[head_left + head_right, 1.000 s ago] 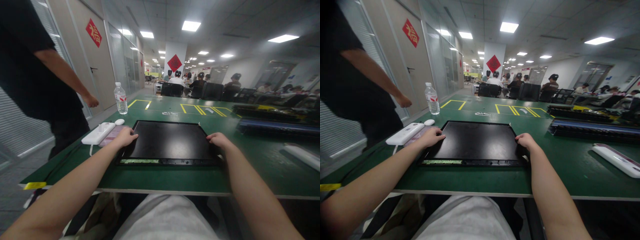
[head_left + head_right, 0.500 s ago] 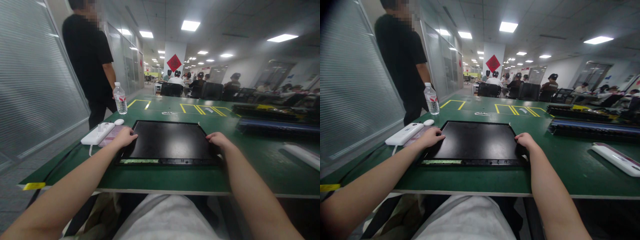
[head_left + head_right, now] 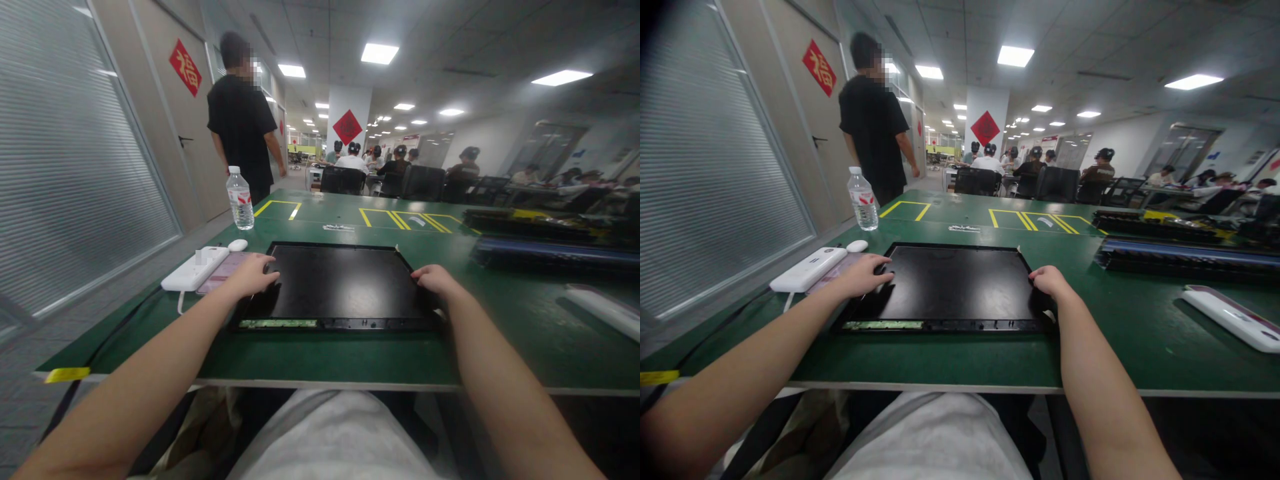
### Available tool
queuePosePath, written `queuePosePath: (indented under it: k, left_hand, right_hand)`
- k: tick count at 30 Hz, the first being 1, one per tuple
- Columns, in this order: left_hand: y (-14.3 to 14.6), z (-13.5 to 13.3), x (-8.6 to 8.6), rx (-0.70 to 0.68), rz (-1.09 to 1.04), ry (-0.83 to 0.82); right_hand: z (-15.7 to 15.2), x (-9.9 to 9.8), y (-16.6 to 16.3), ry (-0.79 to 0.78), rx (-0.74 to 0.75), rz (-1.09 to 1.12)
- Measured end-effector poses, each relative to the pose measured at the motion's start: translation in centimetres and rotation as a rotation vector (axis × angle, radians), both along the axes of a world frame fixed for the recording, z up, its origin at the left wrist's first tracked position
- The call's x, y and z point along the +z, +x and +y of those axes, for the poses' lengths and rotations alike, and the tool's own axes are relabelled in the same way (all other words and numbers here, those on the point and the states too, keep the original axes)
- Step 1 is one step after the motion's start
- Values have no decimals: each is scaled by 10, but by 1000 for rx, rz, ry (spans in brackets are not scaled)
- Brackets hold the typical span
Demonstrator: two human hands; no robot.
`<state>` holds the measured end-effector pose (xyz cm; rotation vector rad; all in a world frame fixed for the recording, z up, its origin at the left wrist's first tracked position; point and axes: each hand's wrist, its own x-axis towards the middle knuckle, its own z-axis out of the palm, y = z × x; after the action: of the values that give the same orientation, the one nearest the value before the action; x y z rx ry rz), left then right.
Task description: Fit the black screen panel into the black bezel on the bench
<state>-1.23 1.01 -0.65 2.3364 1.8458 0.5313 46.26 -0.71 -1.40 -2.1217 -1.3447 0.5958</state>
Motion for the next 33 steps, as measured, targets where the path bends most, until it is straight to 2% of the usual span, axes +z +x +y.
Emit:
queuePosePath:
  k: [4, 10, 17, 22, 28, 33]
  left_hand:
    - [1, -7, 0, -159, 23, -26]
    - [-4, -9, 3, -300, 29, -41]
    - [-6, -7, -1, -360, -26, -58]
    - [-4, -10, 2, -326, -37, -8]
    - [5, -19, 6, -600, -72, -60]
    - [7, -22, 8, -690, -90, -105]
  right_hand:
    - [0, 0, 0, 13, 3, -7]
    - [-1, 2, -2, 5, 15, -34]
    - [-2, 3, -1, -5, 16, -91]
    - [-2, 3, -2, 1, 1, -100]
    - [0, 2, -1, -5, 8, -112]
    - [1, -1, 1, 25, 9, -122]
